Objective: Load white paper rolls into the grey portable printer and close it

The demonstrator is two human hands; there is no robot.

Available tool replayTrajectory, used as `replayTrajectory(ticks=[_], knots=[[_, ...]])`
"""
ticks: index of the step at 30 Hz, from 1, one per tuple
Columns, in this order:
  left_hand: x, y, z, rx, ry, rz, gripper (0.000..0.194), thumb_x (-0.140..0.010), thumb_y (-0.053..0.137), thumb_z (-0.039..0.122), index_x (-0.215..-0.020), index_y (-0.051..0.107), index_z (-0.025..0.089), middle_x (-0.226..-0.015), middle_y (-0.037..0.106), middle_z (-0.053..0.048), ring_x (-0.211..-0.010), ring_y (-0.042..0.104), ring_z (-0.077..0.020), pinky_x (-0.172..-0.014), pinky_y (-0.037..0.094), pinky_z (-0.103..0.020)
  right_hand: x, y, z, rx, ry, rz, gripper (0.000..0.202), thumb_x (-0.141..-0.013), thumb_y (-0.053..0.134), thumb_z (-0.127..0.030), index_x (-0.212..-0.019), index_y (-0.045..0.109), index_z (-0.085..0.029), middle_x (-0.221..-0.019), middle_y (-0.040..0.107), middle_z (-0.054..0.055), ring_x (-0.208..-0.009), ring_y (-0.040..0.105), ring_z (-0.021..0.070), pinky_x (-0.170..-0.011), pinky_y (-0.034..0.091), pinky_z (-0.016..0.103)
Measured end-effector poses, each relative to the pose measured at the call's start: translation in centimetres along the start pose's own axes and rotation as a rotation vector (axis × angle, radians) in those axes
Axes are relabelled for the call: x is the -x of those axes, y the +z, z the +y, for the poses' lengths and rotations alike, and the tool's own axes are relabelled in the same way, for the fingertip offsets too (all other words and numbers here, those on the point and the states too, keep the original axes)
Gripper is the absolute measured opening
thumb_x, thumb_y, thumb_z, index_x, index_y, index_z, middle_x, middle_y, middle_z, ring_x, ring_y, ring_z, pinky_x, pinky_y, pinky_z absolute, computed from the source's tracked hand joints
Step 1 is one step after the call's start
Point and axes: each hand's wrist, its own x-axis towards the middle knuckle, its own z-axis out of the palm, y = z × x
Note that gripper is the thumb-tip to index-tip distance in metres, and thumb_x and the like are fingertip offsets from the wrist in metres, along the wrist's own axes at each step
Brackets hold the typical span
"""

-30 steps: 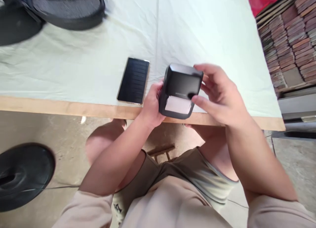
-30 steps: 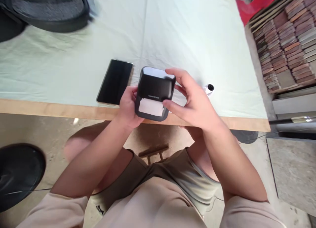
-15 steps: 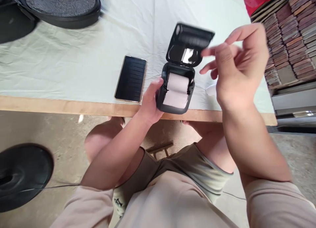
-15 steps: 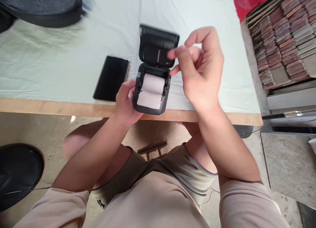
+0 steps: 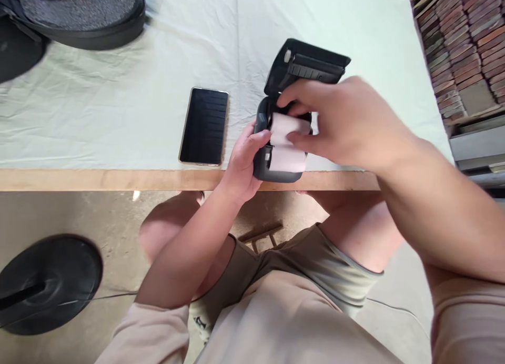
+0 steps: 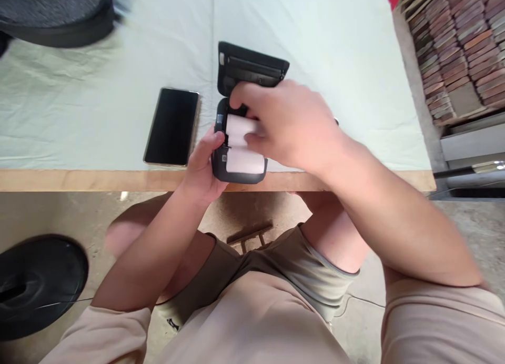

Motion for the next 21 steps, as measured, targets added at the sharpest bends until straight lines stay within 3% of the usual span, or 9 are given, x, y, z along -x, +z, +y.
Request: replayTrajectory(ticks=[1,2,4,6,7,10,13,18,21], knots=[[0.0,0.0,0.1,-0.004,-0.005,0.002,0.013,-0.098,0.073,0.033,-0.106,0.072,0.023,-0.093,0.079,0.001,-0.099,0.081,-0.0192,-0.076,0.06,-0.023,0.8,-0.4,-0.3,-0.162,0.06,0.041,0.048,-0.069,0.079,-0.021,-0.115,0.073,-0.033,-0.091,0.08,-0.004,-0.049,0.047,0.0104,-0.049,0.04,0.03],[0.0,-0.1,0.2,-0.007,-0.01,0.005,0.015,-0.098,0.074,0.034,-0.108,0.072,0.023,-0.097,0.08,0.0,-0.102,0.082,-0.0206,-0.08,0.062,-0.025,1.9,-0.7,-0.5,-0.33,0.157,0.193,0.05,-0.07,0.08,-0.018,-0.117,0.072,-0.034,-0.091,0.079,-0.005,-0.048,0.049,0.0103,-0.048,0.043,0.031],[0.1,-0.1,0.4,-0.011,-0.02,0.02,0.019,-0.097,0.075,0.038,-0.108,0.072,0.023,-0.103,0.083,-0.001,-0.109,0.082,-0.0238,-0.09,0.065,-0.03,4.3,0.0,-0.3,-0.673,0.251,0.636,0.045,-0.075,0.078,-0.019,-0.117,0.072,-0.037,-0.091,0.075,-0.004,-0.048,0.05,0.0108,-0.036,0.033,0.027],[0.0,-0.2,0.6,-0.019,-0.036,0.047,0.024,-0.095,0.075,0.043,-0.108,0.073,0.023,-0.102,0.084,-0.003,-0.115,0.082,-0.0271,-0.098,0.066,-0.035,6.7,2.0,0.5,-0.833,0.236,0.807,0.026,-0.081,0.078,-0.033,-0.107,0.075,-0.037,-0.067,0.06,-0.007,-0.036,0.043,0.0097,-0.025,0.014,0.023],[0.0,-0.2,0.6,-0.024,-0.039,0.066,0.026,-0.094,0.075,0.045,-0.108,0.074,0.023,-0.101,0.084,-0.003,-0.117,0.082,-0.0282,-0.1,0.067,-0.037,7.7,3.4,1.0,-0.848,0.253,0.803,0.022,-0.083,0.081,-0.037,-0.104,0.073,-0.035,-0.063,0.057,-0.009,-0.033,0.042,0.0092,-0.024,0.014,0.022],[-0.1,-0.2,0.6,-0.025,-0.044,0.129,0.024,-0.094,0.073,0.044,-0.102,0.074,0.022,-0.101,0.085,-0.004,-0.122,0.081,-0.0297,-0.102,0.067,-0.039,9.4,7.3,2.1,-0.822,0.434,0.688,0.03,-0.09,0.084,-0.034,-0.116,0.068,-0.033,-0.086,0.073,-0.005,-0.046,0.063,0.0112,-0.031,0.039,0.019],[-0.3,0.0,0.5,-0.008,-0.04,0.173,0.019,-0.096,0.069,0.041,-0.099,0.074,0.022,-0.101,0.086,-0.002,-0.126,0.08,-0.0285,-0.104,0.067,-0.037,9.4,9.3,2.5,-0.558,0.399,0.663,0.035,-0.088,0.087,-0.036,-0.118,0.069,-0.03,-0.107,0.078,0.0,-0.049,0.061,0.0092,-0.038,0.046,0.022],[-0.3,0.5,0.7,-0.011,-0.043,0.148,0.012,-0.091,0.072,0.036,-0.093,0.073,0.024,-0.1,0.087,-0.003,-0.134,0.077,-0.0298,-0.107,0.066,-0.037,9.3,8.9,2.9,-0.235,0.425,0.473,0.036,-0.089,0.079,-0.035,-0.123,0.072,-0.027,-0.099,0.081,0.001,-0.048,0.054,0.0107,-0.051,0.05,0.03],[-0.2,0.7,1.0,0.005,-0.041,0.152,0.012,-0.093,0.073,0.037,-0.095,0.075,0.025,-0.099,0.087,-0.001,-0.133,0.077,-0.03,-0.109,0.067,-0.039,11.2,7.1,3.6,-0.252,0.473,0.579,0.047,-0.091,0.08,-0.043,-0.134,0.068,-0.028,-0.112,0.08,0.005,-0.05,0.052,0.0098,-0.045,0.045,0.028]])
